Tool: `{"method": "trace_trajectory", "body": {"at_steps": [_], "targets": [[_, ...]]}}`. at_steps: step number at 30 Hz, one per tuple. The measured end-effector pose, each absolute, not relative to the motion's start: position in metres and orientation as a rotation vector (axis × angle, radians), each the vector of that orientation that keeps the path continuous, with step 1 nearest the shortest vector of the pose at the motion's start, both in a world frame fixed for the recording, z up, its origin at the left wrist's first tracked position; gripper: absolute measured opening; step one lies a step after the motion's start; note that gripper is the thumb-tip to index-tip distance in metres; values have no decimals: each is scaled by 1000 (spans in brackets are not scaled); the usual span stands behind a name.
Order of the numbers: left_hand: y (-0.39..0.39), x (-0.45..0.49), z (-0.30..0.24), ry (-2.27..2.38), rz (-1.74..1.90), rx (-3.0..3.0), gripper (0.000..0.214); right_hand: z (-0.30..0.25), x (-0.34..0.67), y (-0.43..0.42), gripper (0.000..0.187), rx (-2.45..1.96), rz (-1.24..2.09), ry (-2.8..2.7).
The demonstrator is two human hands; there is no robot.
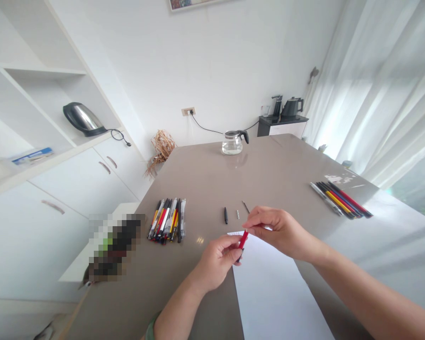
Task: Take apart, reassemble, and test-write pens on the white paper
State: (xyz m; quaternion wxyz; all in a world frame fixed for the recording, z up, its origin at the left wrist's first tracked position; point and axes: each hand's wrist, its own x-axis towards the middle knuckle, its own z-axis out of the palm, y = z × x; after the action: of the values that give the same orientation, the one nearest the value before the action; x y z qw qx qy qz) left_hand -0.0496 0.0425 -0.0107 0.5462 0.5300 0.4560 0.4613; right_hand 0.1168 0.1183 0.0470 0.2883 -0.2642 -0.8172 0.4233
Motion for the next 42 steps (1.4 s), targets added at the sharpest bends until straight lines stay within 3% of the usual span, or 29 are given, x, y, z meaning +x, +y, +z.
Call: {"method": "trace_trajectory", "body": {"at_steps": [16, 21, 32, 42], "targets": [[42, -50, -12, 1081, 1086, 1259, 28, 48, 123, 126, 21, -752, 1165, -2128], [44, -52, -13, 1108, 1181, 1157, 25, 28, 125, 146, 24, -1120, 875, -2079], [49, -53, -25, 1264, 1222, 1111, 23, -26, 109, 163, 21, -1496, 168, -2629], [50, -55, -31, 1358, 1183, 1275, 22, -26, 112, 171, 19, -1576, 88, -2712]]}}
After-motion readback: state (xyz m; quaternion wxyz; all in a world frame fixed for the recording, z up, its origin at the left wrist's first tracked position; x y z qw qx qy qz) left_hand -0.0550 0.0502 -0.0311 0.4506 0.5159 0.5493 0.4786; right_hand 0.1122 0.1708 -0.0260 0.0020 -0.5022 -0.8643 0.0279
